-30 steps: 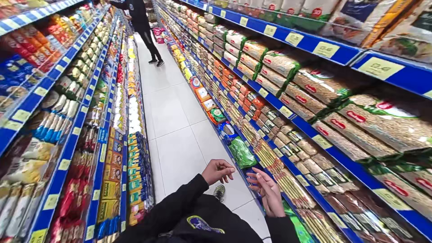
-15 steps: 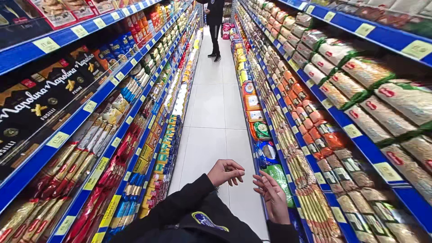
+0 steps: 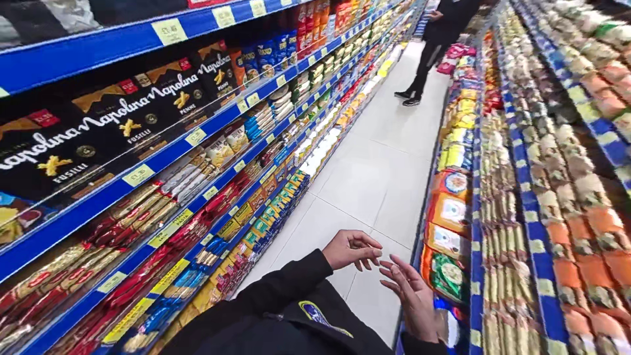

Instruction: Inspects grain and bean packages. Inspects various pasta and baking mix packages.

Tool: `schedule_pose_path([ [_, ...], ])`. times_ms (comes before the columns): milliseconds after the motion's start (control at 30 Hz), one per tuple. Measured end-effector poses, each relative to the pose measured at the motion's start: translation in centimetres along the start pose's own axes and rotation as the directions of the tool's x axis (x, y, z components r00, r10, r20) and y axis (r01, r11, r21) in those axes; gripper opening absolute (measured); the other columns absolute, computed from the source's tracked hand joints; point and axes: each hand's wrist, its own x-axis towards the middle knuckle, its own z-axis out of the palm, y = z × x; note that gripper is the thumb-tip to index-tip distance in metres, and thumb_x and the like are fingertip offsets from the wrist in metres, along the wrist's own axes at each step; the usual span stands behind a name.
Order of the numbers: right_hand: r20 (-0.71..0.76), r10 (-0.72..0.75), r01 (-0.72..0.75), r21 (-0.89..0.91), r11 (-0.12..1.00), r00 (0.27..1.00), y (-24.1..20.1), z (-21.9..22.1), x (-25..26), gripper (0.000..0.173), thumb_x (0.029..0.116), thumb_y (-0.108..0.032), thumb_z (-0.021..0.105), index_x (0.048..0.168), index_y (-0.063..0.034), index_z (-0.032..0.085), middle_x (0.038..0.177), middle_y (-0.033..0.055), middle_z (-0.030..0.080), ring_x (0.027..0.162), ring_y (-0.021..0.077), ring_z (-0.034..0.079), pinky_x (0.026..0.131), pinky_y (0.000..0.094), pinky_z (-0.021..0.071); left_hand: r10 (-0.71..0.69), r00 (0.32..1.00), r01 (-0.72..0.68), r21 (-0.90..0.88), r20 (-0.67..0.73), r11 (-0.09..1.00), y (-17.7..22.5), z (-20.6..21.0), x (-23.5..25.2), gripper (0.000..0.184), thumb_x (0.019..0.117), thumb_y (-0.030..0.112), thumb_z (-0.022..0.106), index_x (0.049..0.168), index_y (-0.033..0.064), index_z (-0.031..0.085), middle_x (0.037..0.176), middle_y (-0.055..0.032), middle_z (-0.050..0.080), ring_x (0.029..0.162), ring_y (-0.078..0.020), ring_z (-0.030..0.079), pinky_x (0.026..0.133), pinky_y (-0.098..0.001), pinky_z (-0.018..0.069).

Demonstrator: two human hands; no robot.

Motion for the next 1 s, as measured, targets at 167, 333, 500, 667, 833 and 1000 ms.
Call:
schedule_pose_path([
  [167, 0.361, -0.134, 0.165, -0.055, 0.985, 0.923, -2.2, 7.8, 11.3, 0.049, 0.0893, -0.022, 0.074, 0.132, -0.0007, 0.063, 0.116, 0.0139, 0.073, 0.098, 0.0251, 0.074, 0.081, 0.0384, 0.0647, 0.131, 0.965, -0.126, 0.039, -0.229, 0.991, 3.8, -5.9, -0.8, 0.025, 0.0994, 0.006, 0.063, 0.121, -0.0064, 0.064, 0.09, -0.0115, 0.075, 0.068, -0.0154, 0.072, 0.06, -0.0296, 0.0605],
  [333, 0.687, -0.307, 0.48, -0.069, 0.874, 0.658, -6.4, 18.7, 19.4, 0.056, 0.0876, -0.028, 0.077, 0.132, 0.0009, 0.062, 0.127, 0.0147, 0.069, 0.113, 0.0245, 0.07, 0.093, 0.0393, 0.0614, 0.325, 0.761, -0.287, 0.159, -0.561, 0.945, 4.7, -9.5, -4.7, 0.025, 0.0998, 0.009, 0.064, 0.12, -0.0059, 0.065, 0.087, -0.01, 0.076, 0.065, -0.0146, 0.072, 0.057, -0.0284, 0.0608],
  [500, 0.829, -0.483, 0.809, 0.067, 0.585, 0.281, -14.7, 32.0, 27.9, 0.06, 0.0913, -0.037, 0.074, 0.138, -0.0025, 0.061, 0.135, 0.0148, 0.064, 0.123, 0.0222, 0.064, 0.105, 0.0417, 0.0525, 0.457, 0.511, -0.37, 0.294, -0.728, 0.881, 4.9, -10.8, -7.1, 0.028, 0.0972, 0.016, 0.07, 0.119, -0.001, 0.069, 0.086, -0.0104, 0.076, 0.066, -0.0147, 0.073, 0.059, -0.0283, 0.0621],
  [667, 0.86, -0.507, 0.935, 0.14, 0.326, 0.048, -22.8, 46.8, 36.3, 0.07, 0.089, -0.028, 0.078, 0.149, -0.0052, 0.05, 0.146, 0.019, 0.055, 0.134, 0.0372, 0.054, 0.11, 0.0586, 0.0437, 0.603, 0.212, -0.389, 0.499, -0.769, 0.774, 4.2, -11.4, -6.6, 0.031, 0.0988, 0.029, 0.068, 0.119, 0.0063, 0.073, 0.084, -0.0108, 0.075, 0.068, -0.0154, 0.073, 0.062, -0.0283, 0.0629],
  [833, 0.884, -0.449, 0.978, 0.19, 0.086, -0.132, -26.6, 57.8, 41.3, 0.078, 0.088, -0.034, 0.078, 0.15, 0.0003, 0.045, 0.149, 0.0296, 0.047, 0.141, 0.0481, 0.042, 0.118, 0.0615, 0.0307, 0.652, -0.015, -0.344, 0.616, -0.758, 0.709, 4.8, -11.6, -2.8, 0.031, 0.0982, 0.032, 0.068, 0.119, 0.0095, 0.074, 0.085, -0.0101, 0.075, 0.068, -0.0146, 0.073, 0.061, -0.0272, 0.0626],
  [1000, 0.934, -0.291, 0.978, 0.205, -0.036, -0.206, -27.9, 63.2, 41.9, 0.065, 0.0931, -0.053, 0.065, 0.124, 0.0045, 0.063, 0.111, 0.0284, 0.067, 0.109, 0.0484, 0.064, 0.092, 0.0661, 0.0479, 0.661, -0.141, -0.31, 0.667, -0.737, 0.678, 4.6, -11.7, 1.1, 0.032, 0.0994, 0.032, 0.066, 0.119, 0.0078, 0.073, 0.082, -0.0104, 0.075, 0.066, -0.0153, 0.072, 0.06, -0.0287, 0.0625],
])
